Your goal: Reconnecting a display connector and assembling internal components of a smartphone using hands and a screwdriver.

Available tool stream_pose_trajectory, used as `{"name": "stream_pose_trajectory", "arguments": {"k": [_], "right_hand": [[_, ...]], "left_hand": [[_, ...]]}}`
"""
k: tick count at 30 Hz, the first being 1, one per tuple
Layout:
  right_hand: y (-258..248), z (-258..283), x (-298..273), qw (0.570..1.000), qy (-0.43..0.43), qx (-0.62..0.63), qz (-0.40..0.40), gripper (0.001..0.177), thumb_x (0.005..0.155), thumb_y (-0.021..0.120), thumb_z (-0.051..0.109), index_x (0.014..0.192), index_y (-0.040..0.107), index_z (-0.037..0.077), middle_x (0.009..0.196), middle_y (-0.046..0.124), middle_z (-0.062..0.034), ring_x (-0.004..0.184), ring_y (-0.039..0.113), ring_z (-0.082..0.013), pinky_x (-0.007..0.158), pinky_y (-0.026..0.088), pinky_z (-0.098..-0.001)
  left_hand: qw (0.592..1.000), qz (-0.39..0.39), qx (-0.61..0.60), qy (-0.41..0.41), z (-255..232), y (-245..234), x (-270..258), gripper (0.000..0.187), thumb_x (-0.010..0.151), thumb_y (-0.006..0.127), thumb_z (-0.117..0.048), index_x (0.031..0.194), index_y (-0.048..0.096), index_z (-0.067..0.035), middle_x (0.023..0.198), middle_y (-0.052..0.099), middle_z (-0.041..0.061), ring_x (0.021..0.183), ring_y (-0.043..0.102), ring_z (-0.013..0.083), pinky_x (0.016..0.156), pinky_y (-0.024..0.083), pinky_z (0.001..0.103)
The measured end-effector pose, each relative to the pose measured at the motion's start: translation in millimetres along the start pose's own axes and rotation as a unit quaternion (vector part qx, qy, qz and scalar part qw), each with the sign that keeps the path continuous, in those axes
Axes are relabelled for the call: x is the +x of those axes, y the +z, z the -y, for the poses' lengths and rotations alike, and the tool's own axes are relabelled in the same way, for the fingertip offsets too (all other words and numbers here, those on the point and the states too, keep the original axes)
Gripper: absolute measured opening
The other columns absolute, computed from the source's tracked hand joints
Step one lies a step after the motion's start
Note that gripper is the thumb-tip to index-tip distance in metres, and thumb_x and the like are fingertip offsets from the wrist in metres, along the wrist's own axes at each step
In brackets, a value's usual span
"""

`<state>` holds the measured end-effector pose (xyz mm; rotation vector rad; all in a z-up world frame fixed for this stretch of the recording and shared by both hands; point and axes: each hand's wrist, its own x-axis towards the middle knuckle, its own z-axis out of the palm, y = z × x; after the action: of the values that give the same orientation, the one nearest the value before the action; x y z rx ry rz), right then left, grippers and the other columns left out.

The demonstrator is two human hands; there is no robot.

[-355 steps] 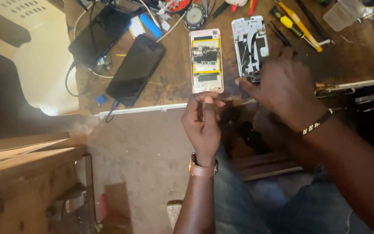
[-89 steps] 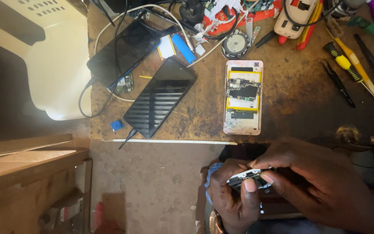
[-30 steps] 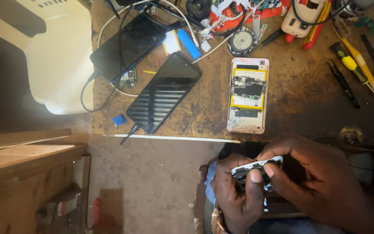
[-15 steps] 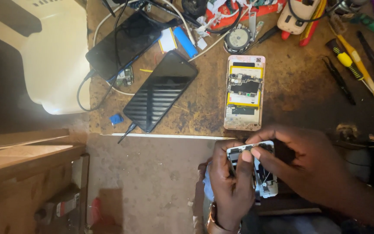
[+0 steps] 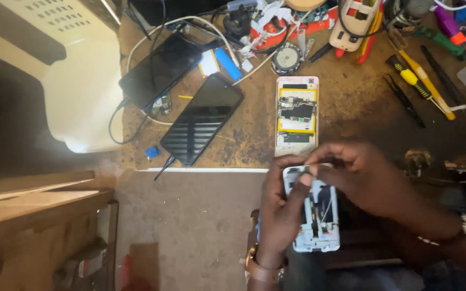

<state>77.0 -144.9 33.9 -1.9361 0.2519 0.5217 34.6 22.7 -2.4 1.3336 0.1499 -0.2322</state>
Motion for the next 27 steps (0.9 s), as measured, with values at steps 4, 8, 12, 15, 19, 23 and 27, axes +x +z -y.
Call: {"name": "stream_pose_trajectory", "arguments": {"k": [4, 8, 12, 15, 19, 23, 27], "right_hand": [[-26.3, 10.8, -14.8, 0.992, 0.114, -0.024, -0.041, 0.016, 0.089, 0.079, 0.014, 0.097, 0.088, 0.003, 0.083, 0.088, -0.0119, 0.073, 0.072, -0.0198, 0.071, 0.049, -0.0312], [-42.5, -7.9, -23.8, 0.98, 0.177, 0.086, -0.042, 0.014, 0.093, 0.077, -0.005, 0.102, 0.082, -0.014, 0.091, 0.085, -0.0278, 0.078, 0.069, -0.0316, 0.072, 0.05, -0.041], [-42.6, -1.8, -27.8, 0.981, 0.188, 0.047, -0.03, 0.012, 0.094, 0.078, -0.003, 0.099, 0.085, -0.011, 0.081, 0.083, -0.0257, 0.07, 0.066, -0.0297, 0.065, 0.047, -0.0406], [-44.9, -6.9, -25.2, 0.986, 0.163, 0.044, -0.015, 0.012, 0.095, 0.079, 0.0, 0.095, 0.086, -0.01, 0.072, 0.079, -0.0245, 0.057, 0.061, -0.0292, 0.055, 0.045, -0.0403], [-38.4, -13.3, -22.3, 0.984, 0.137, 0.114, 0.0, 0.017, 0.092, 0.075, -0.001, 0.101, 0.082, -0.013, 0.081, 0.081, -0.0275, 0.061, 0.065, -0.031, 0.047, 0.052, -0.044], [-34.0, -10.7, -16.0, 0.983, 0.14, 0.118, 0.01, 0.015, 0.095, 0.075, 0.002, 0.102, 0.08, -0.01, 0.082, 0.078, -0.0234, 0.064, 0.067, -0.0293, 0.048, 0.053, -0.0438], [-29.0, -7.1, -12.0, 0.991, 0.105, 0.08, 0.018, 0.014, 0.09, 0.079, 0.004, 0.099, 0.083, -0.006, 0.082, 0.079, -0.0166, 0.065, 0.065, -0.0226, 0.053, 0.052, -0.0382]], "left_hand": [[0.997, 0.07, -0.021, -0.006, 2.7, 17.4, -10.5, 0.032, 0.102, 0.065, -0.031, 0.13, 0.068, -0.016, 0.122, 0.071, -0.001, 0.114, 0.064, 0.0127, 0.103, 0.051, 0.032], [0.991, 0.101, -0.084, 0.001, 1.1, 34.7, -14.9, 0.05, 0.105, 0.059, -0.04, 0.145, 0.059, -0.009, 0.139, 0.066, 0.006, 0.128, 0.062, 0.0159, 0.112, 0.049, 0.032], [0.985, 0.129, -0.113, -0.008, -4.0, 38.4, -17.2, 0.056, 0.106, 0.056, -0.04, 0.154, 0.053, -0.013, 0.158, 0.058, 0.01, 0.147, 0.054, 0.0215, 0.126, 0.042, 0.039], [0.984, 0.119, -0.132, 0.003, 0.1, 39.6, -15.7, 0.055, 0.106, 0.058, -0.043, 0.152, 0.056, -0.013, 0.158, 0.059, 0.01, 0.15, 0.054, 0.0234, 0.128, 0.041, 0.042], [0.978, 0.105, -0.166, -0.065, -11.8, 37.5, -12.7, 0.066, 0.101, 0.059, -0.042, 0.153, 0.053, -0.002, 0.157, 0.058, 0.019, 0.137, 0.061, 0.0299, 0.102, 0.062, 0.043], [0.989, 0.08, -0.122, -0.017, -1.2, 36.1, -11.6, 0.069, 0.101, 0.058, -0.052, 0.151, 0.056, -0.005, 0.154, 0.061, 0.015, 0.14, 0.06, 0.0257, 0.115, 0.051, 0.041], [0.997, 0.035, -0.058, 0.035, 0.9, 33.9, -11.4, 0.051, 0.105, 0.057, -0.037, 0.145, 0.062, -0.005, 0.149, 0.066, 0.015, 0.139, 0.063, 0.0255, 0.118, 0.051, 0.041]]}}
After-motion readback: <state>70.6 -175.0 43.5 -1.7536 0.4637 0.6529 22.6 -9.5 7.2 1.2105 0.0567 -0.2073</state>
